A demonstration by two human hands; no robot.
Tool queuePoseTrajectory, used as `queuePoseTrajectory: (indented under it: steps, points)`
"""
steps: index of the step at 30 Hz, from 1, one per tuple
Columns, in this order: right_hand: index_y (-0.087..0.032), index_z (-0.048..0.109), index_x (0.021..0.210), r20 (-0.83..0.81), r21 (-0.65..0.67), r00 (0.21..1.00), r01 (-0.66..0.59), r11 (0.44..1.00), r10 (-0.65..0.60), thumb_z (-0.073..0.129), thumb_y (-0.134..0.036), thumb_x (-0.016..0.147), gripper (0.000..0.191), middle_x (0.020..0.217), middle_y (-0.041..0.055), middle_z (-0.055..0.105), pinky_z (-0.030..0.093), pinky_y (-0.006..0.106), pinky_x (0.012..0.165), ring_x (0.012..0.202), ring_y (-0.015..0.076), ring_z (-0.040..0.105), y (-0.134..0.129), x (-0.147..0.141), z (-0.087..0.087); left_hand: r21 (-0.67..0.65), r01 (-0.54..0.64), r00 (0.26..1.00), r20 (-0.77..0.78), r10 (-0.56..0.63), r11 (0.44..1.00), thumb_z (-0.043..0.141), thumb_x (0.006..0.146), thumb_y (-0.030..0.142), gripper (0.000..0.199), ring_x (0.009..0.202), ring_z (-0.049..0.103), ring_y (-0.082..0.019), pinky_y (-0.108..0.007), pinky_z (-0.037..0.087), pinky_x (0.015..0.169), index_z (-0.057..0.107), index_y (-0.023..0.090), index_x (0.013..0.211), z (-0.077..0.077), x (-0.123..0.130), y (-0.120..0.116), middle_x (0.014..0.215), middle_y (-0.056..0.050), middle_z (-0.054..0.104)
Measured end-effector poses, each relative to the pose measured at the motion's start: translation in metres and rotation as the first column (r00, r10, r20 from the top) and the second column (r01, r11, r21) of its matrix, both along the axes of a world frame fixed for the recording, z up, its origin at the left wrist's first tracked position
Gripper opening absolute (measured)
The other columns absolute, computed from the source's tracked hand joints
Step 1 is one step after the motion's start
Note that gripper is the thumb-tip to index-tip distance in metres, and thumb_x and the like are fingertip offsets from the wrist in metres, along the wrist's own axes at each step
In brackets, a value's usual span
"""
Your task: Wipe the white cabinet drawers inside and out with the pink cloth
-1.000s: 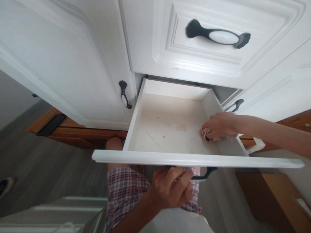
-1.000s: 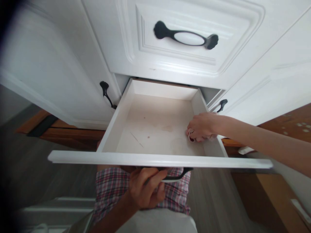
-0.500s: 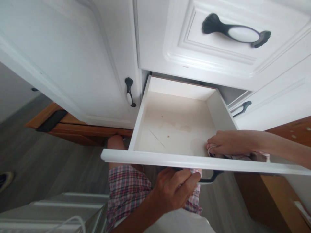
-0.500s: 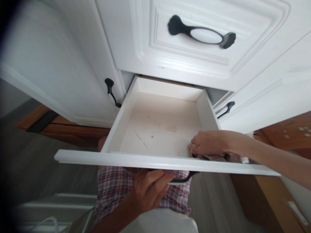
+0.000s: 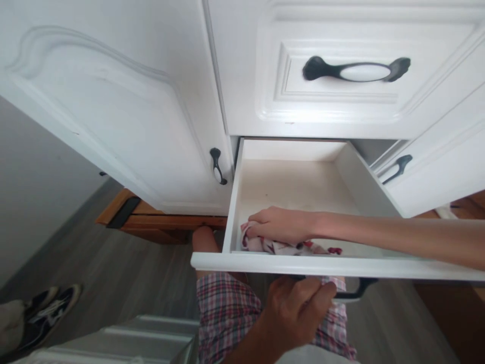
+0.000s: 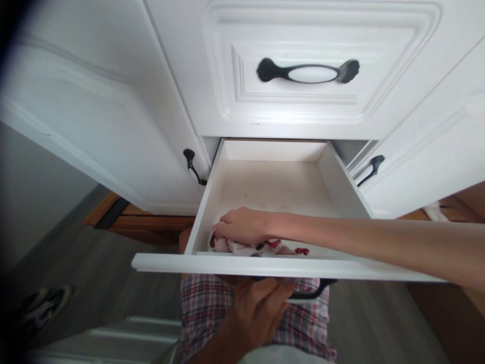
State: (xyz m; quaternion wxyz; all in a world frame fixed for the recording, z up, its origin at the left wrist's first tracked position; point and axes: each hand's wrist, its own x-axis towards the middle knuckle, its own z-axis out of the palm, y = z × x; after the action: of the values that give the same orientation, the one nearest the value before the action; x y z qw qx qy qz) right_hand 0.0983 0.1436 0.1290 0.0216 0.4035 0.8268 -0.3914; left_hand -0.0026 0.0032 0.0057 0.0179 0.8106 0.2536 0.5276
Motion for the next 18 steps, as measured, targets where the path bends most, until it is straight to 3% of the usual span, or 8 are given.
queuePoseTrajectory:
  steps: [4, 7, 10, 12, 18]
  points:
    - [-0.02, 0.08, 0.099, -0.082, -0.01, 0.994, 0.067, 0.998, -0.067, 0.055, -0.042, 0.101, 0.034, 0.113, 0.0086, 0.08, 0.051, 0.032, 0.086, 0.1, 0.0246, 0.071, 0.005, -0.014, -0.009, -0.035, -0.025, 0.999, -0.029, 0.024, 0.999, 0.056, 0.112, 0.019, 0.022, 0.077, 0.076, -0.013, -0.026, 0.061, 0.079, 0.077, 0.019, 0.118, -0.003, 0.0, -0.004, 0.092, -0.002, 0.076]
    - [-0.021, 0.081, 0.109, -0.236, -0.202, 0.955, 0.134, 0.97, -0.181, 0.066, -0.049, 0.095, 0.034, 0.115, 0.0036, 0.08, 0.052, 0.029, 0.087, 0.104, 0.0229, 0.071, 0.003, -0.002, 0.004, -0.006, -0.003, 1.0, -0.022, 0.003, 1.0, 0.057, 0.112, 0.021, 0.023, 0.08, 0.076, -0.014, -0.027, 0.061, 0.086, 0.076, 0.019, 0.123, -0.006, -0.001, -0.003, 0.093, -0.003, 0.076]
    - [-0.021, 0.08, 0.116, -0.361, -0.41, 0.919, -0.002, 0.912, -0.16, 0.071, -0.047, 0.092, 0.037, 0.112, 0.0014, 0.08, 0.054, 0.025, 0.085, 0.101, 0.0196, 0.071, 0.0, 0.025, 0.022, 0.022, 0.001, 1.0, -0.001, -0.001, 1.0, 0.054, 0.114, 0.024, 0.025, 0.083, 0.076, -0.015, -0.029, 0.06, 0.094, 0.076, 0.02, 0.126, -0.011, -0.001, -0.001, 0.095, -0.003, 0.075]
    - [-0.019, 0.079, 0.117, -0.322, -0.503, 0.933, -0.026, 0.864, -0.159, 0.071, -0.047, 0.092, 0.038, 0.105, 0.0021, 0.079, 0.055, 0.025, 0.079, 0.095, 0.019, 0.071, -0.002, 0.046, 0.033, 0.022, 0.006, 1.0, 0.027, -0.007, 1.0, 0.053, 0.114, 0.024, 0.026, 0.087, 0.076, -0.015, -0.029, 0.06, 0.096, 0.076, 0.019, 0.126, -0.016, 0.0, -0.002, 0.097, -0.005, 0.075]
    - [-0.021, 0.077, 0.116, 0.049, -0.548, 0.978, 0.194, 0.814, -0.201, 0.072, -0.043, 0.087, 0.036, 0.086, 0.0012, 0.075, 0.055, 0.025, 0.066, 0.078, 0.0177, 0.069, -0.022, 0.102, 0.057, 0.02, -0.007, 0.997, 0.076, 0.005, 1.0, 0.058, 0.111, 0.019, 0.023, 0.09, 0.076, -0.016, -0.028, 0.06, 0.097, 0.075, 0.016, 0.126, -0.025, 0.006, -0.006, 0.101, -0.006, 0.074]
